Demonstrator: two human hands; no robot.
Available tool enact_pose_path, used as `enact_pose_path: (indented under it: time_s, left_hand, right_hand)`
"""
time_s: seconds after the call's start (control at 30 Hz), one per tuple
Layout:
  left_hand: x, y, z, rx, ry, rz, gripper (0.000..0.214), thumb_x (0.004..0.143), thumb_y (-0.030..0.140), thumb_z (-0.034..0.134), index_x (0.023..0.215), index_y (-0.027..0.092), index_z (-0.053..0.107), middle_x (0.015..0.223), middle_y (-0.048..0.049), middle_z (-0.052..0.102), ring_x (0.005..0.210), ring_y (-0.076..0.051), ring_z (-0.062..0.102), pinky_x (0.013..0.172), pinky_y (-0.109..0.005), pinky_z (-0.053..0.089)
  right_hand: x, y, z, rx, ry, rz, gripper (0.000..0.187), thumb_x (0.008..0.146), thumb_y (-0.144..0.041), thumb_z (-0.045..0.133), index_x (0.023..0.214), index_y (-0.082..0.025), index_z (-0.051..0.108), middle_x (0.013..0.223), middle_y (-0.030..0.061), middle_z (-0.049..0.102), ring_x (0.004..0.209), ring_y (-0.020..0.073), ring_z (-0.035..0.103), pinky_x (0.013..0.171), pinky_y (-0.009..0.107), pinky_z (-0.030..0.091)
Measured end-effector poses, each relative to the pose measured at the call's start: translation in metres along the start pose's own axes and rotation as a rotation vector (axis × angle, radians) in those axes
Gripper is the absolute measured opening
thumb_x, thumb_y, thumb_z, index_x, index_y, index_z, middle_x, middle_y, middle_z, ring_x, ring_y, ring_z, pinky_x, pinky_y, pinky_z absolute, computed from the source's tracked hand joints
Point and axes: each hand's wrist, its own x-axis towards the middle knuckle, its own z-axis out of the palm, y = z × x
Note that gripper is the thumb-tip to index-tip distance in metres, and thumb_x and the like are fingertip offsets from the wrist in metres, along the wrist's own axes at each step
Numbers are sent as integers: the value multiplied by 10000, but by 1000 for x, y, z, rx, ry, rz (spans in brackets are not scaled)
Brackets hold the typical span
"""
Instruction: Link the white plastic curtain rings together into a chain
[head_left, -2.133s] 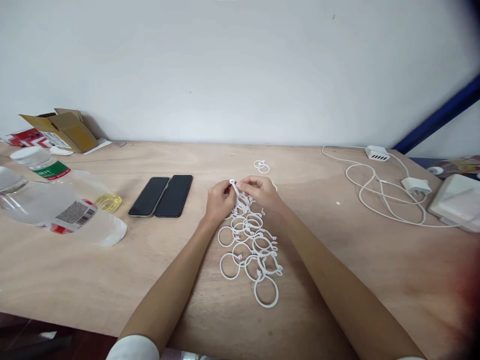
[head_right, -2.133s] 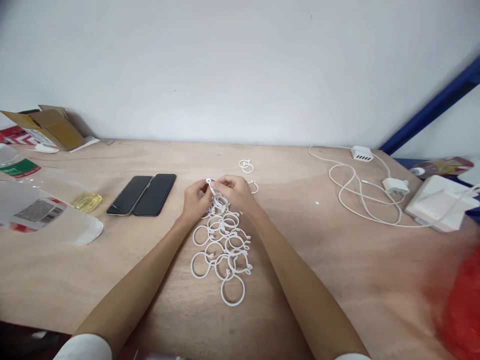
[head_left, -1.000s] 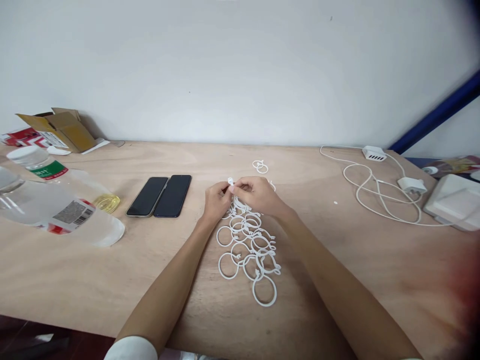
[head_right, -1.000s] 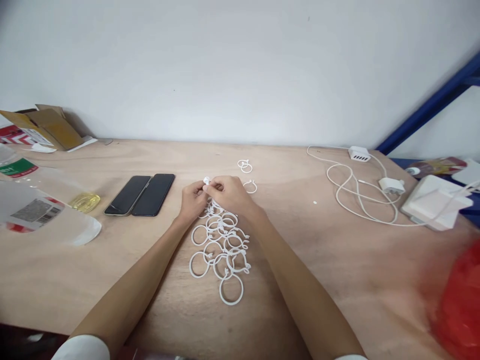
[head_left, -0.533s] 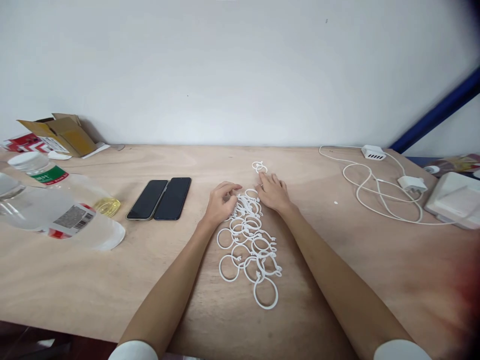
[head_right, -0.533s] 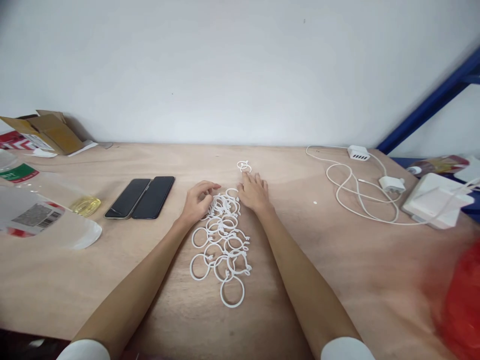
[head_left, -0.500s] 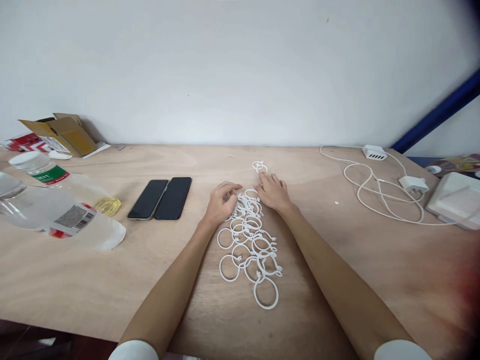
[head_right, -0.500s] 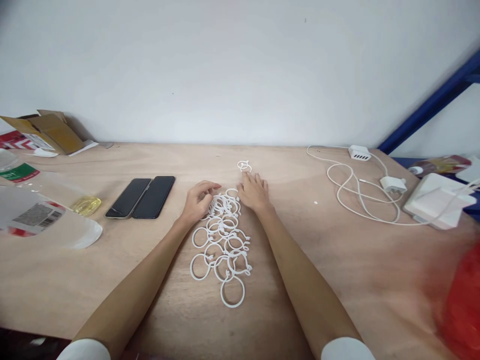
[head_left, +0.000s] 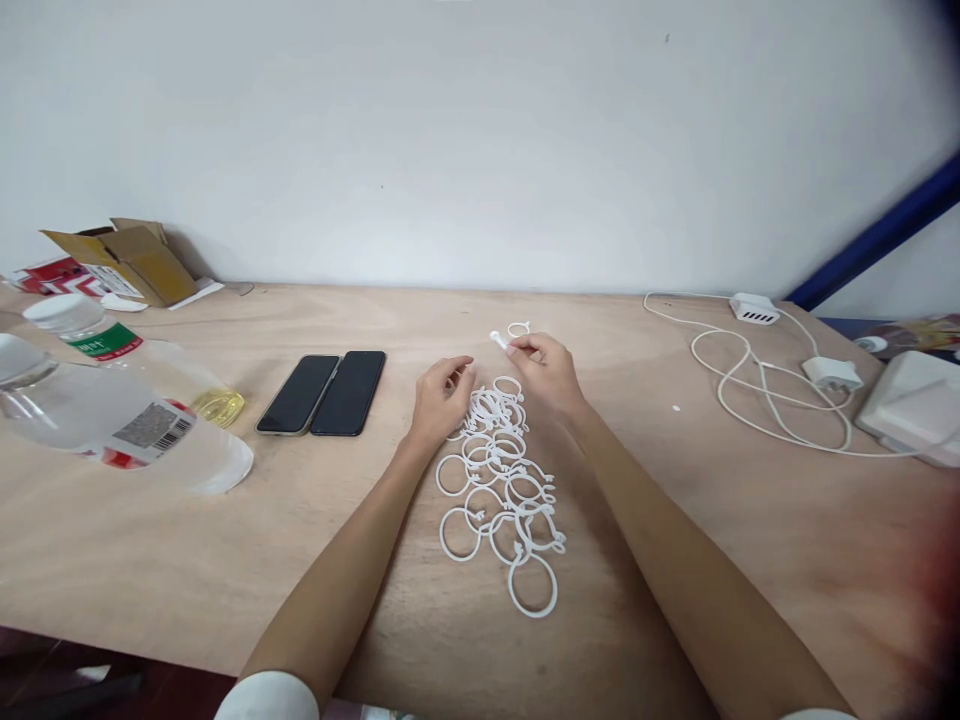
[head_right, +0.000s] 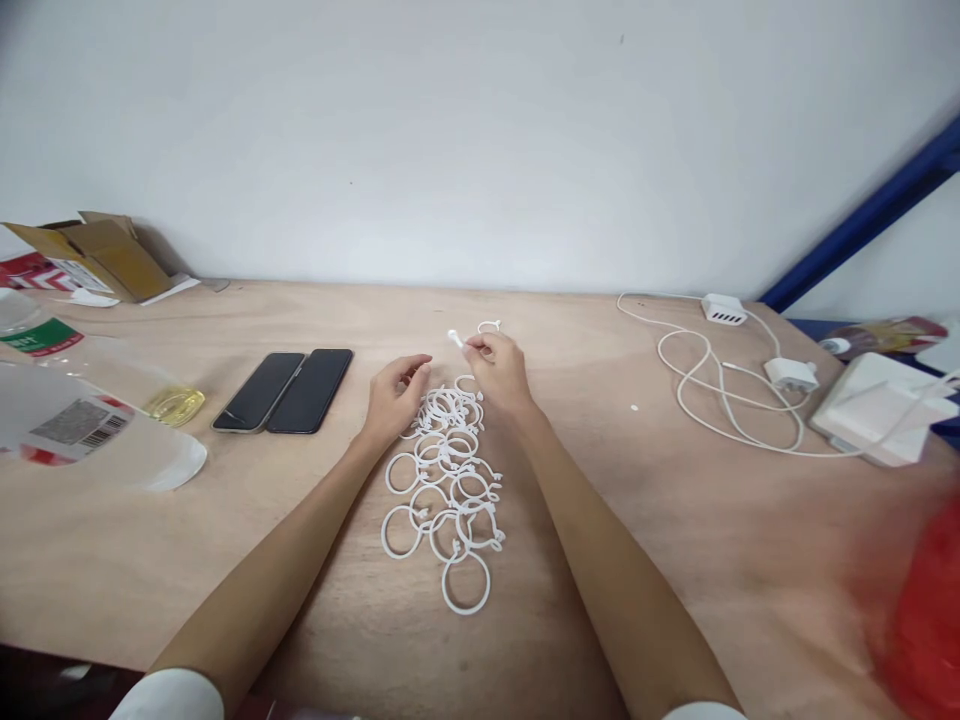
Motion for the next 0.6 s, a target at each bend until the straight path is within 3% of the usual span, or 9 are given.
enact_pose_path:
  time_s: [0.1,0.23,0.4,0.5,0.6]
  left_hand:
    - [0,0,2,-14,39,-35,256,858,296,555,1022,143,677,847,-58,703,695,-134,590,678,-248,469]
    - [0,1,1,-54,46,-31,236,884,289,503,897,144,688,808,-42,703,675,-122,580,658,-233,441]
    - [0,3,-2,-47,62,-35,199,841,231,508,713,149,637,615,19,596,577,-96,500,578,-204,392]
    - [-1,3,-2,3,49,15,256,826,208,491,591,153,576,545,32,517,545,-90,448,558,-203,364]
    - [-1,3,-2,-33,55,26,223,811,220,512,625,148,611,599,14,574,578,-96,480,595,-209,386]
  right_hand:
    - [-4,-20,6,389,-219,72,176,727,-348,624,759,-178,659,802,27,654,767,166,560,714,294,425]
    - [-12,-34,13,572,-334,199,189,689,-355,661,727,-171,644,744,3,641,615,100,493,589,239,389]
    - [-16,-43,15,534,-408,281,143,677,-296,655,723,-161,657,667,6,646,538,84,459,500,221,340]
    - [-18,-43,17,426,-439,196,195,700,-350,658,665,-159,647,632,9,639,504,84,455,478,225,331]
    - [-19,-40,20,345,-421,99,280,730,-417,643,620,-161,622,609,11,625,489,86,468,479,227,345]
